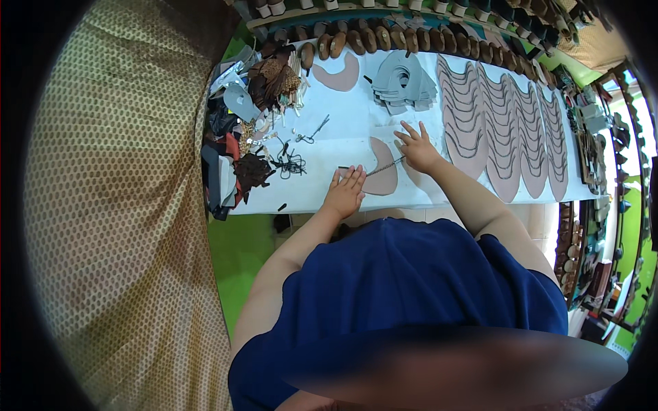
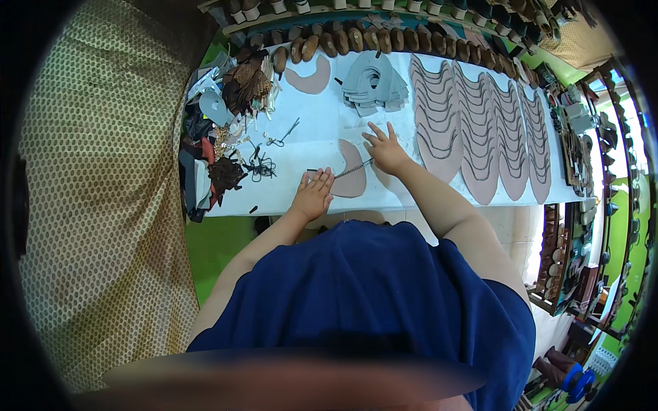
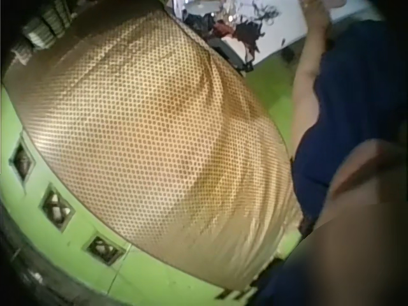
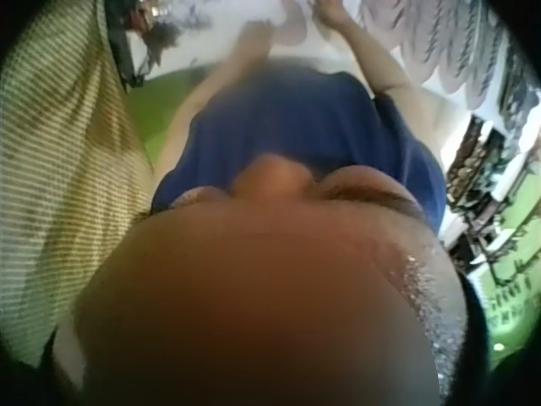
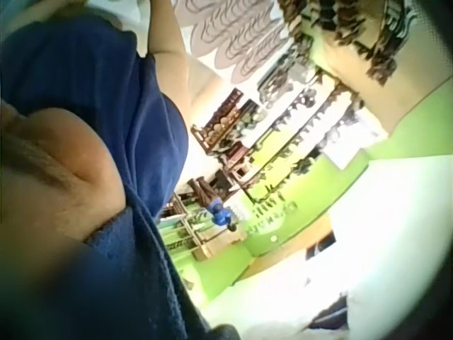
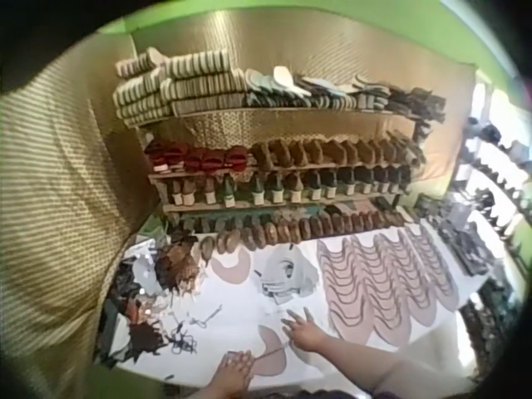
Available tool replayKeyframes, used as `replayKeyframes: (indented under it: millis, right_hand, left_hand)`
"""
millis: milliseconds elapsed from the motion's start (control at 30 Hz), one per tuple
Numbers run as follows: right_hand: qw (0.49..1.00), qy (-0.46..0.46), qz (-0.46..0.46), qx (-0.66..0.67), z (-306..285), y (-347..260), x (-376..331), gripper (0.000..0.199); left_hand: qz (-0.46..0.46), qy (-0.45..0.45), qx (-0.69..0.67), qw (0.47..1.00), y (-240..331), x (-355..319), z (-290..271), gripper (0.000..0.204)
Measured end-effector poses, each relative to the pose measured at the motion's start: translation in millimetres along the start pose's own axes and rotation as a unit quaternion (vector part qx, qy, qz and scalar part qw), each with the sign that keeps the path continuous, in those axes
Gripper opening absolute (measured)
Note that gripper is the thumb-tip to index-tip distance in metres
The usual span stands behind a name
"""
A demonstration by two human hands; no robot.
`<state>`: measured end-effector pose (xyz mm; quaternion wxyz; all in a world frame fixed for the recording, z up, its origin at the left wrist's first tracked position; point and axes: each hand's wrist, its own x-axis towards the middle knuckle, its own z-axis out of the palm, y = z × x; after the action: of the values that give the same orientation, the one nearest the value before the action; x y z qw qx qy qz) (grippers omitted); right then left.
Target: Marking shoe patterns on leather material using a pen and paper templates.
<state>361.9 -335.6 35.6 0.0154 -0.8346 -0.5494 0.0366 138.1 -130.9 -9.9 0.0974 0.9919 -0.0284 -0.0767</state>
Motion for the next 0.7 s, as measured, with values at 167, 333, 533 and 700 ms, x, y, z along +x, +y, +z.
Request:
replayKeyframes:
  millis: [167,333,533,700]
  right_hand:
    - [1.0,-0.004,0.016,-0.006,3,-3,0,0.042]
    - [0.999,0.019,0.007,0.03,1,-4,-1,0.038]
    - [1.0,0.023,0.005,-0.006,-21,-6,10,0.017]
    - [0.998,0.053,-0.018,-0.024,-19,-5,23,0.015]
  left_hand:
    - [-0.005,-0.017,0.036,0.999,4,1,-6,0.066]
    - [0.025,0.011,0.04,0.999,0,4,-5,0.069]
    - [0.032,-0.021,0.012,0.999,-2,7,-9,0.065]
    - [0.028,-0.016,0.032,0.999,1,8,-8,0.063]
